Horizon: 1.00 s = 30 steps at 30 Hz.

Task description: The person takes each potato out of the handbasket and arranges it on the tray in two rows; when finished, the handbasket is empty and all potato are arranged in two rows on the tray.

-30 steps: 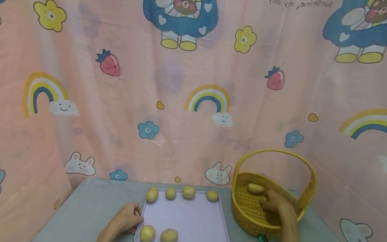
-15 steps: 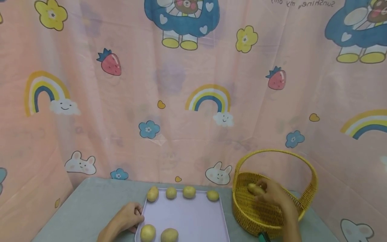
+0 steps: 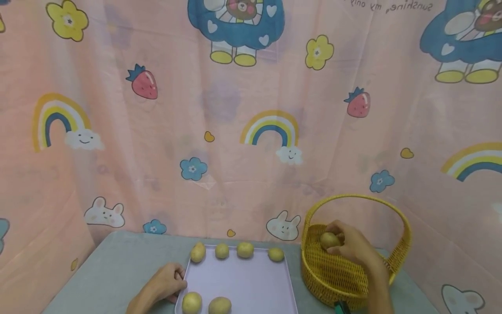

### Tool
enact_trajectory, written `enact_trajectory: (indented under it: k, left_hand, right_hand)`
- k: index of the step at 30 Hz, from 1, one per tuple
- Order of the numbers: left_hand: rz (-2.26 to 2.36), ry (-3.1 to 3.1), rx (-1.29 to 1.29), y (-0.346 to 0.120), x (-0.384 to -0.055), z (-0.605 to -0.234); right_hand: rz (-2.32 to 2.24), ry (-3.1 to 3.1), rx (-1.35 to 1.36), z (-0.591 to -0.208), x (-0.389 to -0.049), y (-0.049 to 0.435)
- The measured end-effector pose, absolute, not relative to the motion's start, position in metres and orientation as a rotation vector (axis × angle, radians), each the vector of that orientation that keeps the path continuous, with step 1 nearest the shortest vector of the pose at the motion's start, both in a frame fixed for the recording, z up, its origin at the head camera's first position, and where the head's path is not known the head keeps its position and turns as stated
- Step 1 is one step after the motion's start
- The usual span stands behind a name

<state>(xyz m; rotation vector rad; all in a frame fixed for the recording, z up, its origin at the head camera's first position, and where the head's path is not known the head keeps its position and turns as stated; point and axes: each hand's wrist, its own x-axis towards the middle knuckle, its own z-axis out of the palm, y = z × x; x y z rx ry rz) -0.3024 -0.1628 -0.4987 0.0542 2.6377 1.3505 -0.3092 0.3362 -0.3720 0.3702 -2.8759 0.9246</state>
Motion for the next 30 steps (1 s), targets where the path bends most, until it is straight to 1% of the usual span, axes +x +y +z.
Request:
enact_trajectory:
  k: [10, 18, 30]
  left_hand:
    - [1.338, 2.658, 0.041, -0.164, -0.304, -0.5]
    - [1.349, 2.652, 0.065, -0.164, -0.304, -0.501]
    - [1.362, 2.643, 0.094, -0.165, -0.303, -0.501]
  right_hand:
    - [0.986, -2.856, 0.446, -0.359, -0.298, 0.327]
    - [1.039, -2.831, 0.537, -0.346, -0.29, 0.309]
    - [1.079, -2.857, 0.676, -0.347, -0.294, 0.277]
